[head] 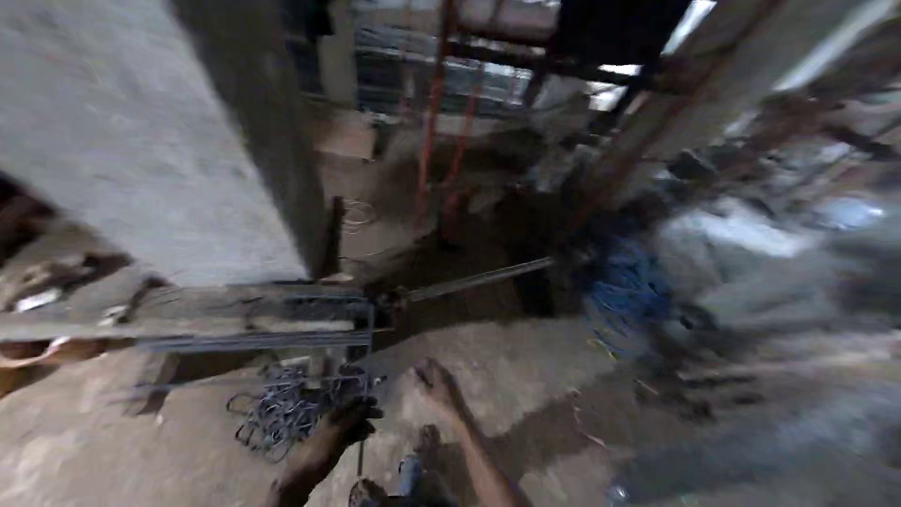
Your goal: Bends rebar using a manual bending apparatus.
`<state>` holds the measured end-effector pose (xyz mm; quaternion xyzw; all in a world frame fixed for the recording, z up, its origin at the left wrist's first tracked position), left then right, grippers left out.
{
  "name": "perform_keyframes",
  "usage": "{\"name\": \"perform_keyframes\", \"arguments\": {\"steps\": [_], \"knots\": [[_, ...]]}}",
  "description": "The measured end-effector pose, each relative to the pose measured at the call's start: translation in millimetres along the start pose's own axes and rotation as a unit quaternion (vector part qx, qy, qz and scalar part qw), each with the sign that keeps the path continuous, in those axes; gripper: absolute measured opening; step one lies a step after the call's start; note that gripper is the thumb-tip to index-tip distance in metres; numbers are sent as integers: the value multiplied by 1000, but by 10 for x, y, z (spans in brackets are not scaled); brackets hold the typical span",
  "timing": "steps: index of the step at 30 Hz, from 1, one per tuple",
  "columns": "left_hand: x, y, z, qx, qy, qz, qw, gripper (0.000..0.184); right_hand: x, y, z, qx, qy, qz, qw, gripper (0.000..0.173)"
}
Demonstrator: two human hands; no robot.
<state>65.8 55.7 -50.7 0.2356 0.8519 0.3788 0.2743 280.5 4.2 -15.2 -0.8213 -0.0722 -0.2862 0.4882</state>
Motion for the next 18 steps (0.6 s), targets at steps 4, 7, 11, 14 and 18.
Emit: {"name": "perform_keyframes", "arguments": {"steps": [4,7,11,14,18], "knots": [[168,-21,61,-44,4,181,982,29,-1152,-362,79,-74,-34,355,931,39],[448,91,-113,-58,82,388,916,31,-1228,-596,103,-162,32,479,862,15],[838,580,-771,-233,345,363,834,27,-907,-1075,38,14,1,347,938,23],[911,1042,-1431,-385,466,353,714,40,-672,-1576,-197,208,-37,36,977,29],[957,1551,-1780,-423,520,394,629,67,-189,-1798,-315,288,-86,-90,949,34]]}}
Point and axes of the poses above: each hand's wrist, its own z-axis towards the middle knuckle, its own x-axis out of the back of the hand, y = z × x, the point moved 10 cm from there along z, towards the middle knuckle, and after that the axes turned 4 degrees about x, right-handed, at the moved point
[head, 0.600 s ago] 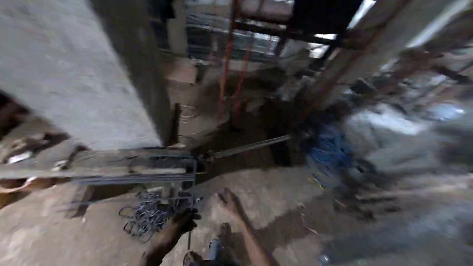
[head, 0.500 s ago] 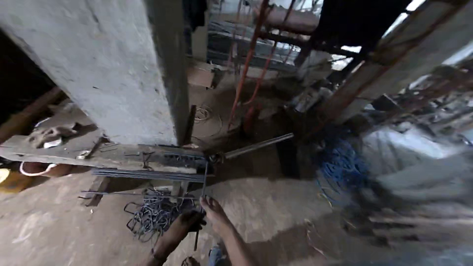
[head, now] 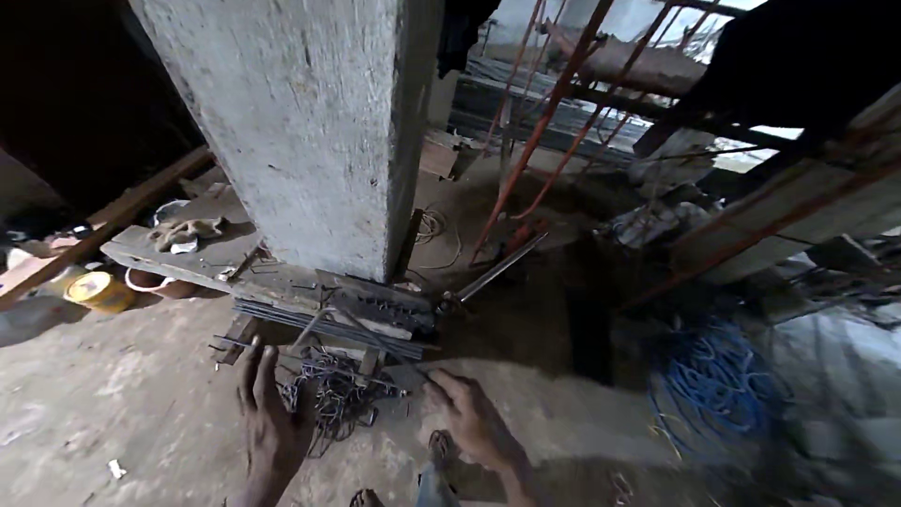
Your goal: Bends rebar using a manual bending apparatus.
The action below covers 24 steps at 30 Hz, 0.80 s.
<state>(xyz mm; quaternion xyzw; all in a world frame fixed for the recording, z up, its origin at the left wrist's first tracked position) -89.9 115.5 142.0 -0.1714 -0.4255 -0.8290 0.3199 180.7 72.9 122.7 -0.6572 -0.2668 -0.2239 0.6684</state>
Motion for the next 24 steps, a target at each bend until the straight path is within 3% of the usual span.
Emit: {"name": "perform_keyframes", "arguments": {"steps": [1,3,5,7,11,15,20,24], "knots": [[-86,-9,50,15,-32,18,999,70,155,100,28,-4,-2,-23,1000,36],[-445,-79,12,78,-139,34,987,58,374,455,138,-23,-13,-63,998,38],[-1017,-218,-164,191,-283,-37,939,41,461,923,287,-57,-49,-73,994,39],[-1527,-318,-365,273,-343,-82,895,35,484,1373,448,-91,-92,-92,987,38],[-2226,-487,-474,329,-342,-75,877,34,477,2038,760,-131,-145,-116,974,39],[-2629,-612,-515,363,-348,-63,862,41,376,2506,1016,-143,-198,-122,962,39],[-2789,-518,-601,389,-338,-31,856,40,348,2806,1113,-133,-271,-109,947,43],[-2789,-532,-635,387,-335,-9,859,41,541,2797,1342,-60,-340,-99,933,41]]}}
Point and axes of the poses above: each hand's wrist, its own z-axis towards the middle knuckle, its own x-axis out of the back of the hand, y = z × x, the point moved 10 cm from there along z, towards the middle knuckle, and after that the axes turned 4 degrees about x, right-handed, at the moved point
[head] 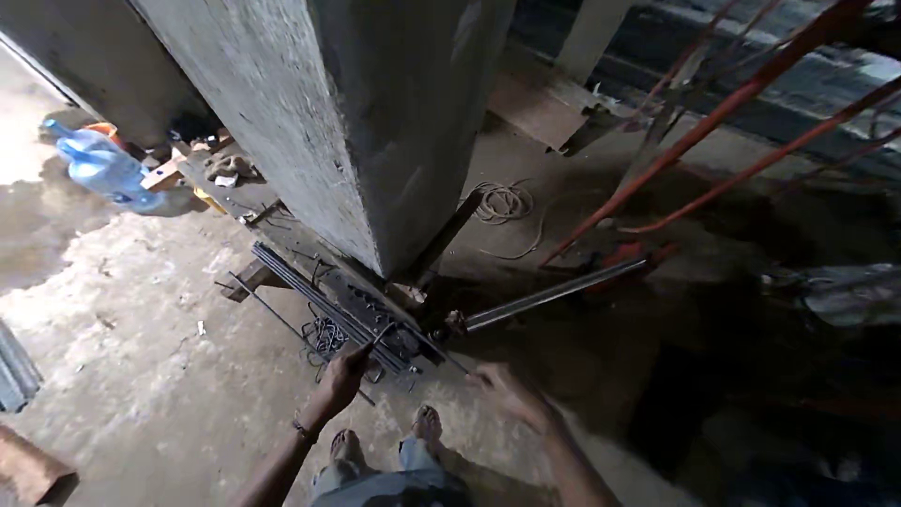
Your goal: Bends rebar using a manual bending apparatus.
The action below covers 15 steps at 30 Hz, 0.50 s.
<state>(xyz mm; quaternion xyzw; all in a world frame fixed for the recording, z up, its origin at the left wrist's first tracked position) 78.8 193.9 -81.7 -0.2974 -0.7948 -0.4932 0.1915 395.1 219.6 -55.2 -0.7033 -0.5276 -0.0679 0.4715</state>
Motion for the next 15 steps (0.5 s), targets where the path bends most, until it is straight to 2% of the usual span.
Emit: {"name": "perform_keyframes", "arguments": {"steps": [2,3,4,6,7,9,11,13,15], "knots": [[-14,-7,12,-7,-4,3,1000,43,653,150,135,20,103,5,994,42],[-26,-17,2,-1,-7,8,1000,44,1011,283,232,-3,154,-43,987,53],[-30,-20,-8,-1,-5,10,1000,45,1312,409,353,-37,175,-122,976,64],[-29,-34,-1,-7,-1,15,1000,45,1713,695,687,-37,193,-245,949,81],[-25,-27,5,-18,4,18,1000,45,1777,861,850,-31,180,-275,944,77],[-19,-19,-8,-26,10,29,999,45,1735,1127,1075,-19,113,-328,938,57],[10,-7,-18,-34,18,32,999,44,1668,1265,1090,-4,77,-332,940,59],[23,-11,-16,-31,22,38,999,44,1686,1425,882,17,100,-275,956,62],[40,12,3,-28,17,42,999,44,1834,1671,498,-1,144,-235,961,49]]}}
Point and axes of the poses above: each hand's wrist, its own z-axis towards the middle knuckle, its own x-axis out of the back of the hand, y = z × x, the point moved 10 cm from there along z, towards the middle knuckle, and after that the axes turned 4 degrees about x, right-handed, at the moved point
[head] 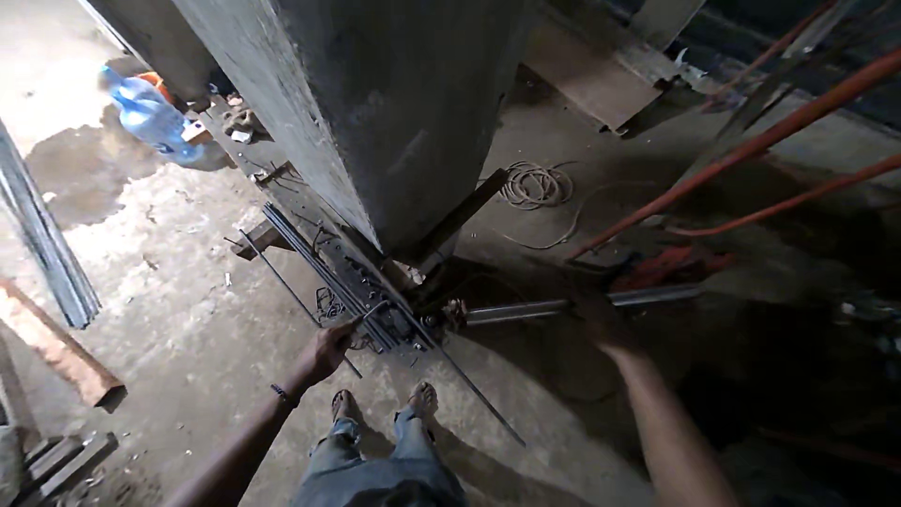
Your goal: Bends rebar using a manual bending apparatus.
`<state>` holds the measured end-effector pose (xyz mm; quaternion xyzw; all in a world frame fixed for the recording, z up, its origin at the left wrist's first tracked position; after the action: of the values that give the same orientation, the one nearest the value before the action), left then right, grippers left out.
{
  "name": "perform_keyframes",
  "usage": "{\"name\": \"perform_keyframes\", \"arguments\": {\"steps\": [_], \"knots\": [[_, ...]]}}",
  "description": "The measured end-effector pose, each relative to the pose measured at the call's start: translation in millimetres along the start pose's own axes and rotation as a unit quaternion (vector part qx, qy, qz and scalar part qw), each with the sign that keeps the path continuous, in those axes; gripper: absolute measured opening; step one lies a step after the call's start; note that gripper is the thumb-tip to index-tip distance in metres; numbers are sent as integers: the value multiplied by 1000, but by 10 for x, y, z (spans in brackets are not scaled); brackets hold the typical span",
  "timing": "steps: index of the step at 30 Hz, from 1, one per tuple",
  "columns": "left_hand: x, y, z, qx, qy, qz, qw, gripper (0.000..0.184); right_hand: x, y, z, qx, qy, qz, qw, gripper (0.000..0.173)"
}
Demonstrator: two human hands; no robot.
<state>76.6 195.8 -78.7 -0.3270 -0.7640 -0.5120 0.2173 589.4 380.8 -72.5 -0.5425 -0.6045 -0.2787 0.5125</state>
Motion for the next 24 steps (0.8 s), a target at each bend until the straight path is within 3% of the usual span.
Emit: {"name": "perform_keyframes", "arguments": {"steps": [4,6,9,12,17,24], "knots": [[19,-59,50,-17,-20,20,999,45,81,987,-586,-99,32,-23,994,50],[19,-96,93,-8,-26,23,999,44,84,1443,-804,-138,44,-54,988,60],[46,-100,123,-15,-35,18,999,43,-27,1738,-1049,-161,40,-56,985,56],[76,-85,144,-22,-40,8,999,44,-284,1767,-1339,-199,29,-44,979,47],[153,-40,172,-36,-35,27,998,44,-532,1450,-1995,-211,45,-26,976,27],[168,-114,348,-31,-51,46,997,40,-671,1207,-2593,-269,103,-12,957,26]]}}
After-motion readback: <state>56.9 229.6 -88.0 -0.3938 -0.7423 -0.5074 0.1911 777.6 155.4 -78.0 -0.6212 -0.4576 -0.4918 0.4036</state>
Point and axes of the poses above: each hand's wrist, its own z-axis towards the middle knuckle, its own x-axis out of the back of the hand, y = z × x, the point moved 10 cm from there along z, towards the middle knuckle, and after that the axes turned 4 degrees about x, right-handed, at the moved point
